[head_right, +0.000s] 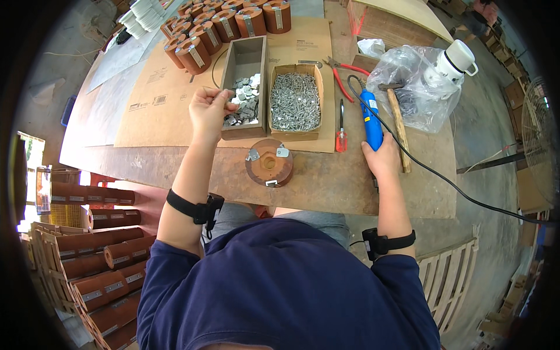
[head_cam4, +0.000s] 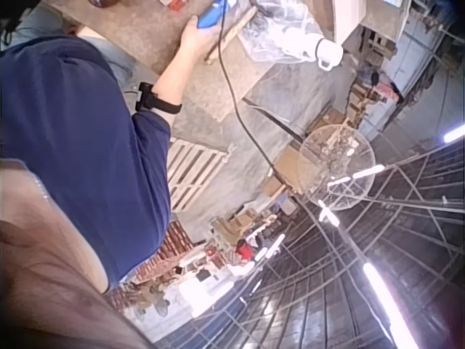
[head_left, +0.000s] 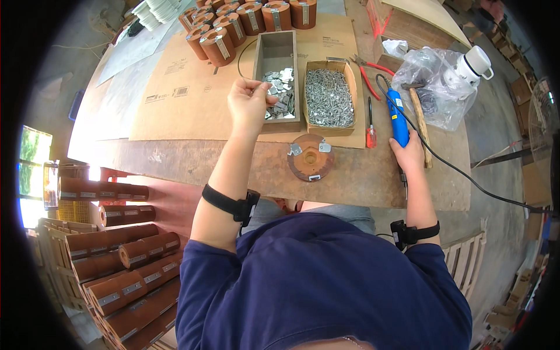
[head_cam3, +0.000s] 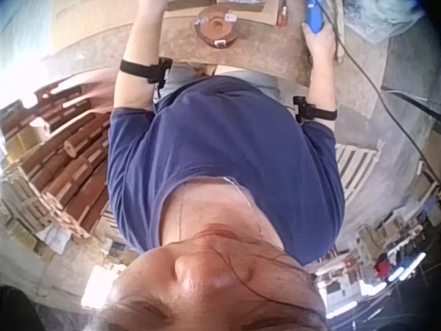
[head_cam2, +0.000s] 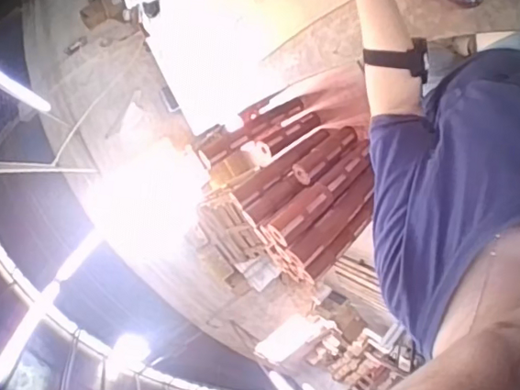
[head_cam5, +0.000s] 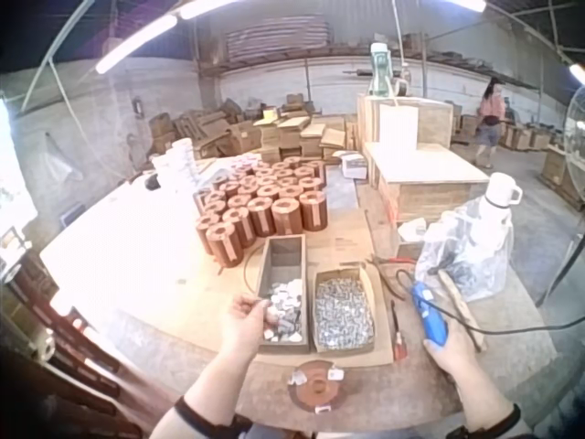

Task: Assembling metal brackets onto circular wooden bases using an electric screwdriver and a hammer.

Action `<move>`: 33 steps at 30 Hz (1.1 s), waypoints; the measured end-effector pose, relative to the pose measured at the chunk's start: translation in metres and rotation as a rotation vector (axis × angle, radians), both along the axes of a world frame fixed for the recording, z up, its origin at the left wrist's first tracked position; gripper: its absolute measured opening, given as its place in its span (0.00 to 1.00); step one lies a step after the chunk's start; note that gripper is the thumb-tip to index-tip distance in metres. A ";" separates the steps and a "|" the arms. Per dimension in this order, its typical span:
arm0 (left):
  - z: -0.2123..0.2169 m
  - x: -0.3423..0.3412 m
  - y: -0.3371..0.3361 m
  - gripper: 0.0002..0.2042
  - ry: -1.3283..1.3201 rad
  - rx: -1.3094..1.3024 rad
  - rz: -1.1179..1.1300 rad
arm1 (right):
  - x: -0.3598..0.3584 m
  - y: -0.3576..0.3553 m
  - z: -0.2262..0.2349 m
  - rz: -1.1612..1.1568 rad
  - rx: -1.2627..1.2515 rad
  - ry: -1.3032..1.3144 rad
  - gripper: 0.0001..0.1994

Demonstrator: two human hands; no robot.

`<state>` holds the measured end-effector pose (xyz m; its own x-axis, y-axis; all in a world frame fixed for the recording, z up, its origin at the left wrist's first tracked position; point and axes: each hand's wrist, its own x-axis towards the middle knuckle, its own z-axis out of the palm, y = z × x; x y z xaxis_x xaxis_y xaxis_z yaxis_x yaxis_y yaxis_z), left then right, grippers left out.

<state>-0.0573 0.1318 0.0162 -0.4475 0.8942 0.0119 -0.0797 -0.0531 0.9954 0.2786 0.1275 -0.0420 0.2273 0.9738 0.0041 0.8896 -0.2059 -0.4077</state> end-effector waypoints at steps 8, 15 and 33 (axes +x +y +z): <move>-0.013 -0.005 0.006 0.03 0.190 0.027 0.030 | 0.001 -0.001 -0.003 0.018 0.028 -0.022 0.31; 0.005 -0.003 -0.012 0.04 0.600 -0.075 0.016 | 0.003 -0.001 -0.003 0.002 0.017 0.002 0.31; 0.011 0.054 -0.121 0.07 1.425 0.532 -0.211 | 0.007 0.002 -0.009 0.028 0.028 0.001 0.32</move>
<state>-0.0036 0.0105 0.0275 0.3430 0.6912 0.6360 0.8415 -0.5270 0.1189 0.2853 0.1293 -0.0508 0.2000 0.9793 0.0309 0.8946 -0.1696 -0.4135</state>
